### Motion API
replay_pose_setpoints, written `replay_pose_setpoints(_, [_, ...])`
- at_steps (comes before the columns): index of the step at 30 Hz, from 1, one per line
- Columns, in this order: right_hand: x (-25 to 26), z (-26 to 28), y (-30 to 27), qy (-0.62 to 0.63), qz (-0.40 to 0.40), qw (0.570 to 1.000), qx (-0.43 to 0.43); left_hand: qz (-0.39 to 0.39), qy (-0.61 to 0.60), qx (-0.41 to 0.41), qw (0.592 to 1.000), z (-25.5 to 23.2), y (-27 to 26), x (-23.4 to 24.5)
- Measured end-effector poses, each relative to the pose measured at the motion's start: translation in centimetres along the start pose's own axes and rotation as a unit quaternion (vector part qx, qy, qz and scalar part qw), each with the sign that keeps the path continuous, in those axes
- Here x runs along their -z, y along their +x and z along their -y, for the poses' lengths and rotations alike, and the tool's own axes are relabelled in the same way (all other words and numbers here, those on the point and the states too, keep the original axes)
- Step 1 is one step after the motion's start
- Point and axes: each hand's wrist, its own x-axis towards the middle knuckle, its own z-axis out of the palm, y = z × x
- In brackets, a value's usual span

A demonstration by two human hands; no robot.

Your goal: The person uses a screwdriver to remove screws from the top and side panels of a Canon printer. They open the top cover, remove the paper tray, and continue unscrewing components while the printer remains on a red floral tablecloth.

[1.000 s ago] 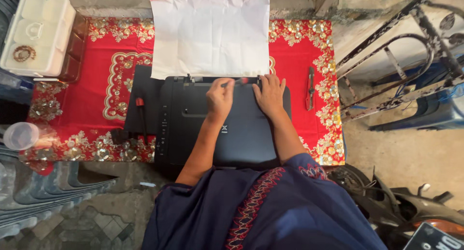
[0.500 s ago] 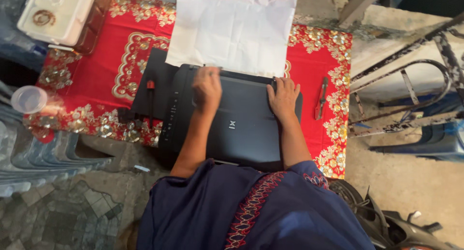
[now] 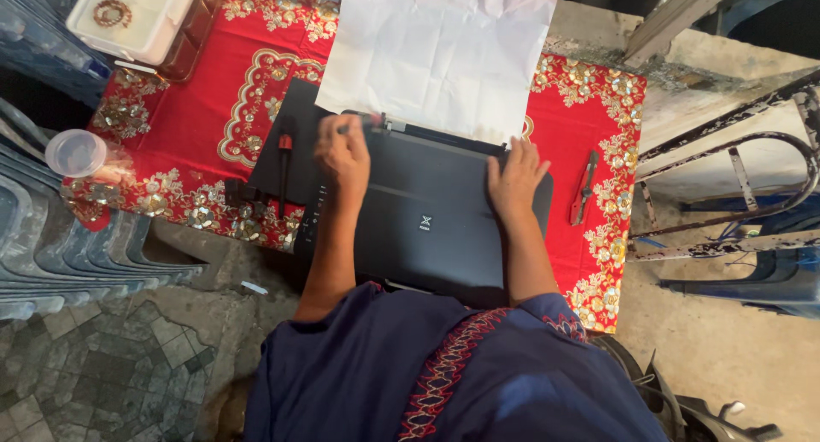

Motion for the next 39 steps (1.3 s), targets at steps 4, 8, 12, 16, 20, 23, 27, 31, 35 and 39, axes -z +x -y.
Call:
replay_pose_setpoints(4, [-0.1,2.3,-0.2,0.009,0.056,0.995,0.080,0.037,-0.032,0.037,0.998,-1.1,0.0,-0.1])
replay_pose_setpoints(8, [0.1,3.3,-0.4,0.027,0.075,0.993,0.092,-0.046,0.047,-0.071,0.995,-1.5,0.6,0.2])
replay_pose_setpoints(12, [0.1,3.2,-0.4,0.013,0.075,0.993,0.095,0.010,0.002,-0.011,1.000,-1.8,0.4,0.6])
replay_pose_setpoints(16, [-0.2,3.2,-0.4,0.007,0.077,0.993,0.092,0.066,-0.073,0.088,0.991,-2.4,-0.1,0.2])
replay_pose_setpoints(20, [-0.2,3.1,0.0,0.005,0.076,0.993,0.095,-0.012,-0.026,-0.035,0.999,-2.0,0.3,-0.3])
replay_pose_setpoints(23, [-0.1,3.3,-0.5,-0.012,0.080,0.991,0.102,0.046,-0.023,-0.036,0.998,-1.2,-0.3,0.2])
replay_pose_setpoints(27, [-0.3,5.0,1.2,-0.034,0.117,0.986,0.110,0.012,-0.102,0.004,0.995,0.0,-0.4,0.3])
replay_pose_setpoints(31, [-1.5,8.3,3.9,0.106,0.202,0.960,0.165,-0.021,-0.112,0.065,0.991,1.0,-0.7,0.3])
replay_pose_setpoints(35, [-4.1,12.2,6.4,0.179,0.164,0.917,0.315,-0.043,-0.147,0.071,0.986,1.8,-1.5,0.6])
replay_pose_setpoints(39, [-4.4,14.1,6.8,0.093,0.199,0.931,0.292,-0.022,-0.116,0.093,0.989,2.6,-1.6,1.3])
